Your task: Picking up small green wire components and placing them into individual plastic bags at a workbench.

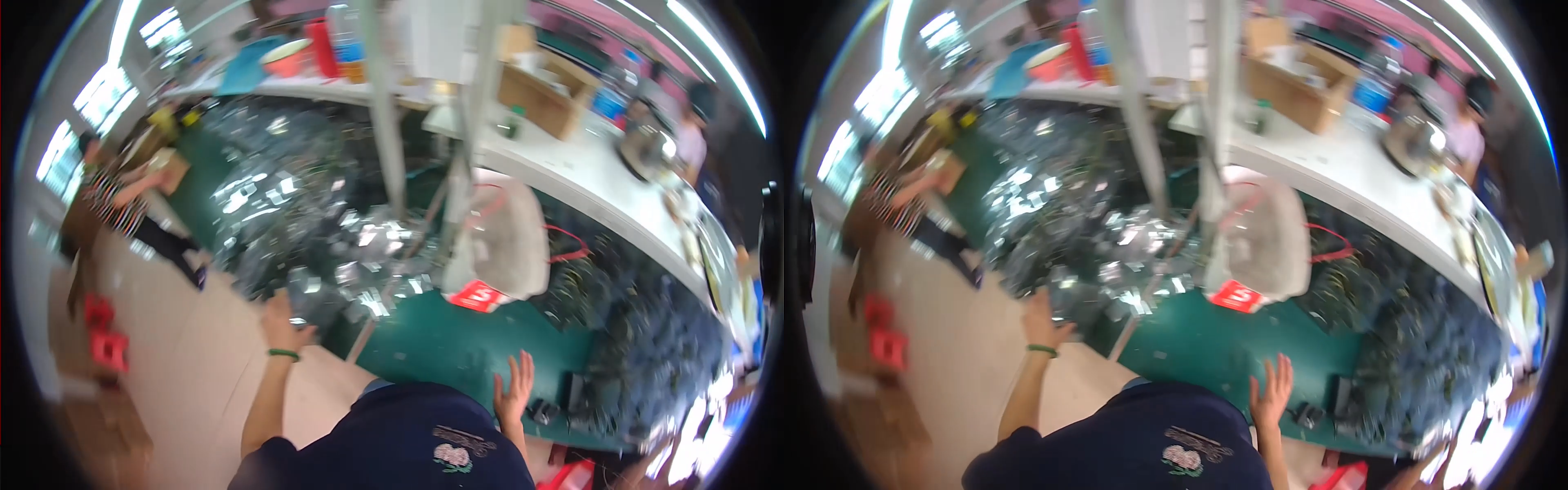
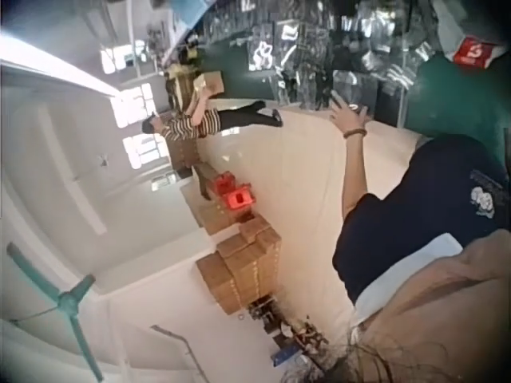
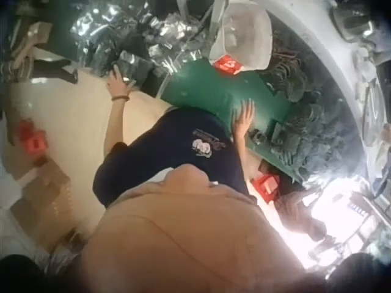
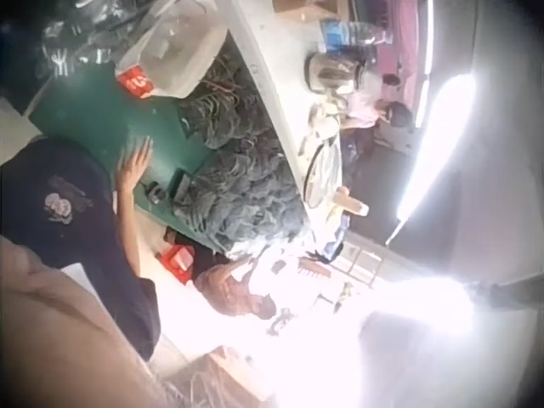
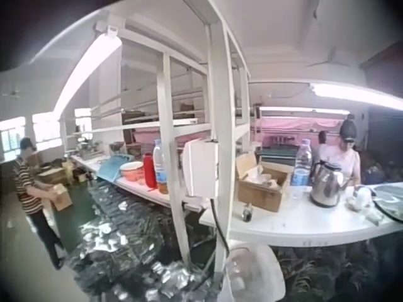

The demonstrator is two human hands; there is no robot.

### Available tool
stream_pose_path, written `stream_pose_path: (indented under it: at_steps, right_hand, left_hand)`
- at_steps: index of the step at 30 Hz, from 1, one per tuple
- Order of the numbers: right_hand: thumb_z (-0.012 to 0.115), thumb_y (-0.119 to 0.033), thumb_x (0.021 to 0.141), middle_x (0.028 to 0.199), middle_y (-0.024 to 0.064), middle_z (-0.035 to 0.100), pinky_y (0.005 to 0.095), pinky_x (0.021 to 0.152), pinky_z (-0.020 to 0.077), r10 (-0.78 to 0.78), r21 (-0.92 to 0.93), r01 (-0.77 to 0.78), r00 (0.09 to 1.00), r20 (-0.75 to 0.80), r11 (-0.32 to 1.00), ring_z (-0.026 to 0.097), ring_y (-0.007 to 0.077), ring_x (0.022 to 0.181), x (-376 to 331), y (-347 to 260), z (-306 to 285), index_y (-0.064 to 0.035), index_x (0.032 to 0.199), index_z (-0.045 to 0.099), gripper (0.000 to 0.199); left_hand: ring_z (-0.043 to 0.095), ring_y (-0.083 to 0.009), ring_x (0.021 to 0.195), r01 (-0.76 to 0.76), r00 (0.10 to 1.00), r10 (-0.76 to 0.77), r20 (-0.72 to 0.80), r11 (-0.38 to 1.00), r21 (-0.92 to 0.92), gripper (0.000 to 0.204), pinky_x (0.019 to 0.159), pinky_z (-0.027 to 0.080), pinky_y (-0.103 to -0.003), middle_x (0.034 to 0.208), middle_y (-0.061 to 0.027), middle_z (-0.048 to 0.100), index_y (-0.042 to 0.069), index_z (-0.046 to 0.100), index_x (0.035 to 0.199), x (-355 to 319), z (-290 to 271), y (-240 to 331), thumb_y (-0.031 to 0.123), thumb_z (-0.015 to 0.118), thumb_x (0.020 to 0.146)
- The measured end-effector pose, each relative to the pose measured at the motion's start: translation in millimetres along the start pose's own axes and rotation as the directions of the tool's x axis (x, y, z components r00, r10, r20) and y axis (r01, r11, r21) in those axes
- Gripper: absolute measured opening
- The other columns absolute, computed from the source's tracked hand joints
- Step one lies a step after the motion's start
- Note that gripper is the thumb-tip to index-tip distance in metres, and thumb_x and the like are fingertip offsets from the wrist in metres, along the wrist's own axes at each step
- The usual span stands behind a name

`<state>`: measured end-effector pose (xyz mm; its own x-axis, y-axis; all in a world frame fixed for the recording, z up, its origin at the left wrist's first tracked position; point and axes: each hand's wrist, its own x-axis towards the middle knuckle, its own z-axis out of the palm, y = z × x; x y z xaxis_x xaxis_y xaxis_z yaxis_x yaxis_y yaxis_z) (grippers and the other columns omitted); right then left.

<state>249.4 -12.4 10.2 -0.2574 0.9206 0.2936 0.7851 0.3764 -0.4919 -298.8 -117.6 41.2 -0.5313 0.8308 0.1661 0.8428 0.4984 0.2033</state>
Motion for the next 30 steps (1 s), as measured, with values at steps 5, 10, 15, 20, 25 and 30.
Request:
stream_pose_path:
  at_steps: [5,10,15,20,25,30]
  right_hand:
    - [0.078,-0.011,0.093,0.166,0.0205,0.046,0.0559,0.127,0.0327,-0.084,-0.062,0.077,0.990,-0.109,0.995,0.039,0.0437,0.156,66.2,19.1,-0.2,-0.0065,0.150,0.058,0.060]
    - [0.078,-0.011,0.091,0.168,0.0184,0.044,0.0580,0.130,0.0268,-0.015,-0.239,-0.098,0.904,-0.428,0.966,0.037,0.0409,0.158,137.7,63.1,-23.4,-0.0066,0.156,0.052,0.070]
    - [0.078,-0.014,0.090,0.129,0.0094,0.072,0.0574,0.127,0.0315,0.204,-0.430,-0.336,0.924,-0.324,0.838,0.054,0.0339,0.141,172.4,135.3,-45.2,-0.0156,0.136,0.070,0.047]
    - [0.076,-0.011,0.090,0.105,0.0048,0.077,0.0537,0.120,0.0383,0.093,-0.321,-0.180,0.959,-0.267,0.930,0.066,0.0266,0.120,146.0,144.6,-54.6,-0.0146,0.101,0.079,0.012]
    - [0.074,-0.007,0.090,0.100,0.0034,0.076,0.0554,0.122,0.0363,0.019,-0.230,-0.069,0.977,-0.211,0.971,0.066,0.0269,0.120,79.8,60.7,-67.9,-0.0132,0.100,0.079,0.013]
    - [0.073,-0.005,0.091,0.099,0.0008,0.078,0.0580,0.125,0.0321,0.083,-0.126,-0.095,0.991,-0.101,0.987,0.068,0.0264,0.120,3.5,-12.2,-51.4,-0.0155,0.102,0.079,0.016]
  left_hand:
    - [0.046,-0.0438,0.147,0.166,0.986,-0.162,-0.033,0.971,0.170,0.136,0.119,0.041,-0.057,0.165,-0.0233,0.042,0.014,0.022,0.173,27.6,39.5,-122.4,0.039,0.101,0.066]
    - [0.036,-0.0409,0.156,0.197,0.964,-0.237,0.119,0.941,0.275,0.132,0.128,0.028,-0.061,0.170,-0.0212,0.038,0.014,0.024,0.173,53.2,26.8,-92.3,0.047,0.098,0.069]
    - [0.035,-0.0415,0.157,-0.003,0.996,0.021,-0.090,0.981,0.196,0.113,0.130,0.019,-0.064,0.168,-0.0219,0.040,0.009,0.031,0.170,53.9,42.9,-31.3,0.053,0.086,0.082]
    - [0.045,-0.0426,0.146,-0.367,0.929,0.368,-0.033,0.908,-0.201,0.077,0.124,0.032,-0.060,0.158,-0.0219,0.050,0.008,0.053,0.154,39.9,105.0,68.5,0.035,0.080,0.087]
    - [0.056,-0.0415,0.134,-0.454,0.854,0.513,0.085,0.816,-0.359,0.063,0.113,0.045,-0.055,0.149,-0.0192,0.057,0.008,0.060,0.146,35.8,174.2,140.1,0.031,0.079,0.090]
    - [0.061,-0.0401,0.128,-0.475,0.813,0.580,0.049,0.710,-0.520,0.055,0.105,0.053,-0.051,0.149,-0.0153,0.057,0.010,0.060,0.141,43.1,213.3,239.8,0.020,0.080,0.091]
